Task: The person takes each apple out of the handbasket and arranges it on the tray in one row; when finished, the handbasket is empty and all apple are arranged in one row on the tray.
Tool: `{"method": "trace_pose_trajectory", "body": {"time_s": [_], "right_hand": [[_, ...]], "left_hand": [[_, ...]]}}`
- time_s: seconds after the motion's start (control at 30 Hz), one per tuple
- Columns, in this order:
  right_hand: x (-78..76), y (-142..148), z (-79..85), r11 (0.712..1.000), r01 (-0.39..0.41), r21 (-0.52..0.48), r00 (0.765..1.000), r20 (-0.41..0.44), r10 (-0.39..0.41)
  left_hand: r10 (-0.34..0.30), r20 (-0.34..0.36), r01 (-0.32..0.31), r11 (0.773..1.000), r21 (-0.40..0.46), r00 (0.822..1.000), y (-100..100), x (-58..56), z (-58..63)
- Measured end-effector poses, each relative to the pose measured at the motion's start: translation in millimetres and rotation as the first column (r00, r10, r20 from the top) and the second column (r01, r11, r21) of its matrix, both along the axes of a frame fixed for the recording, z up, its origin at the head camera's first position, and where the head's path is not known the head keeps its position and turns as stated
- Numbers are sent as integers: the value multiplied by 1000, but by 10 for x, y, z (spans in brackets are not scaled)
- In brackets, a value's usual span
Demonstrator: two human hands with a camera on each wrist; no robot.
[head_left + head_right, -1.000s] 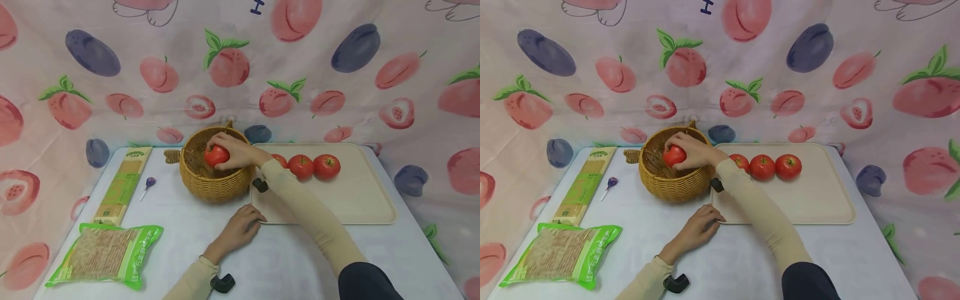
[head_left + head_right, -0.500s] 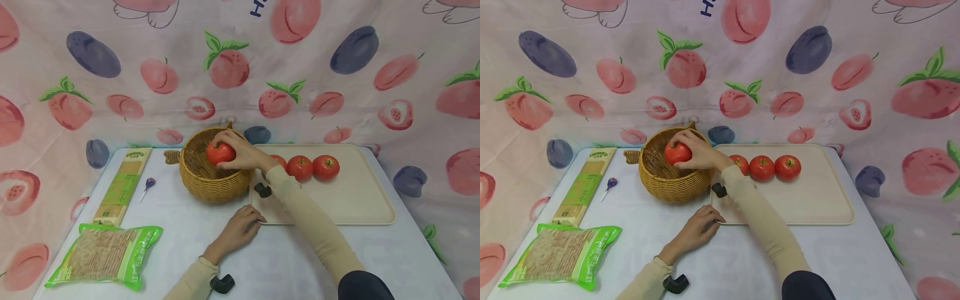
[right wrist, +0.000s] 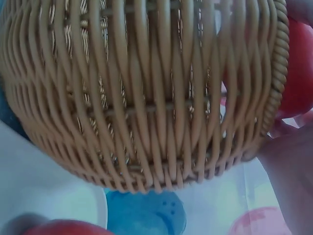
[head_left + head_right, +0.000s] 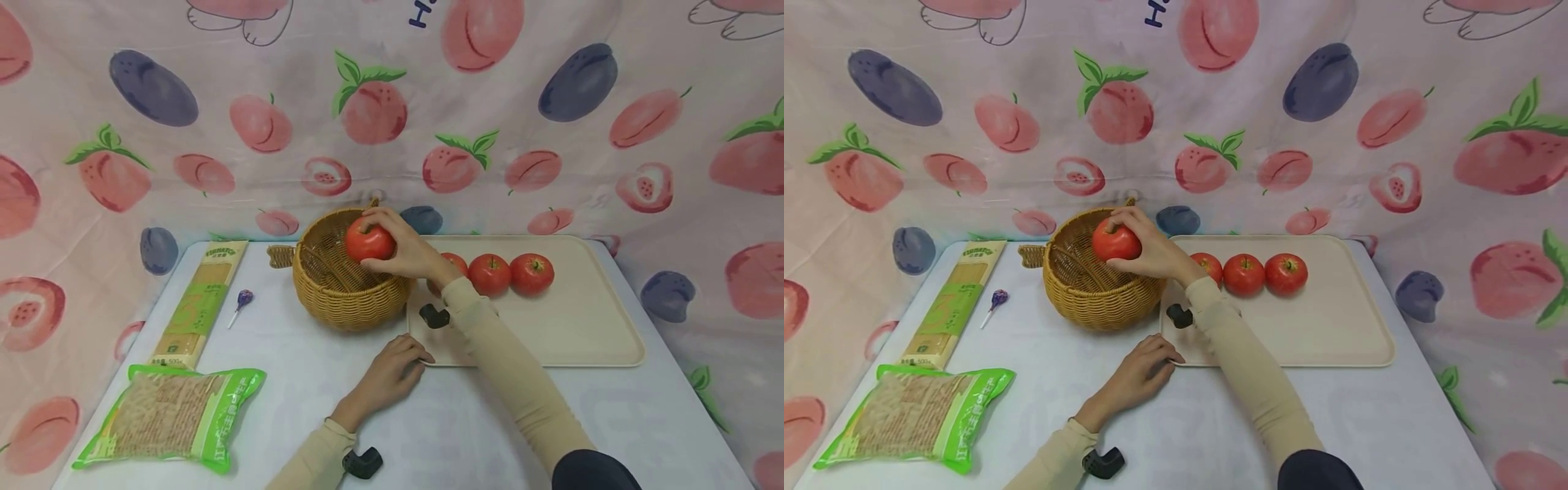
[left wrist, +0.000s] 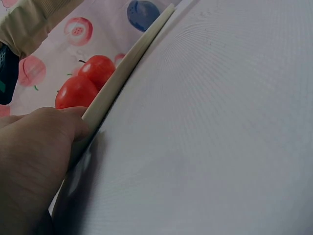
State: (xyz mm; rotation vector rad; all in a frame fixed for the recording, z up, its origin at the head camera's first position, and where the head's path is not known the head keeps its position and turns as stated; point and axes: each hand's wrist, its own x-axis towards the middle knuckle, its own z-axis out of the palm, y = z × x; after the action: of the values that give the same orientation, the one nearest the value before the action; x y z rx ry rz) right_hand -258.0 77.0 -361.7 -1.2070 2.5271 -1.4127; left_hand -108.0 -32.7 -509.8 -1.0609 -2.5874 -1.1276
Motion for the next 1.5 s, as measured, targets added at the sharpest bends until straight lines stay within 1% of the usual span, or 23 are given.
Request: {"method": "trace_pose_trajectory", "body": {"time_s": [0.17, 0.33, 0.47, 0.63, 0.77, 0.9, 1.1, 1.23, 1.33, 1.5], "right_hand": [[140, 85, 144, 998, 40, -57, 999, 11, -40], [182, 167, 166, 993, 52, -104, 999, 10, -51], [187, 225, 146, 989, 57, -140, 998, 1, -57], [206, 306, 132, 982, 134, -136, 991, 41, -129], [215, 380, 117, 975, 182, -128, 983, 58, -176], [225, 453, 106, 969, 194, -154, 981, 59, -187], [240, 550, 104, 959, 205, -197, 979, 54, -199], [264, 611, 118, 950, 225, -215, 974, 81, -212], [284, 655, 114, 943, 242, -228, 969, 95, -226], [284, 717, 71, 937, 239, -254, 971, 58, -232]], "left_hand": [[3, -10, -3, 1000, 2, 1000, -6, -2, 11], [1, -10, -1, 1000, 2, 1000, -8, 6, 9], [5, -3, -5, 1000, -2, 1000, -2, 9, 5], [10, -22, -10, 1000, -6, 1000, 8, 4, 9], [11, -17, -11, 1000, -10, 1000, 13, 2, 19], [11, -4, -11, 1000, -15, 1000, 13, 5, 21], [15, -10, -16, 1000, -13, 1000, 19, 7, 10], [19, -2, -19, 1000, -17, 1000, 24, 11, 11], [15, -14, -15, 1000, -13, 1000, 23, 7, 10], [9, -32, -9, 1000, -10, 999, 19, 3, 2]]}}
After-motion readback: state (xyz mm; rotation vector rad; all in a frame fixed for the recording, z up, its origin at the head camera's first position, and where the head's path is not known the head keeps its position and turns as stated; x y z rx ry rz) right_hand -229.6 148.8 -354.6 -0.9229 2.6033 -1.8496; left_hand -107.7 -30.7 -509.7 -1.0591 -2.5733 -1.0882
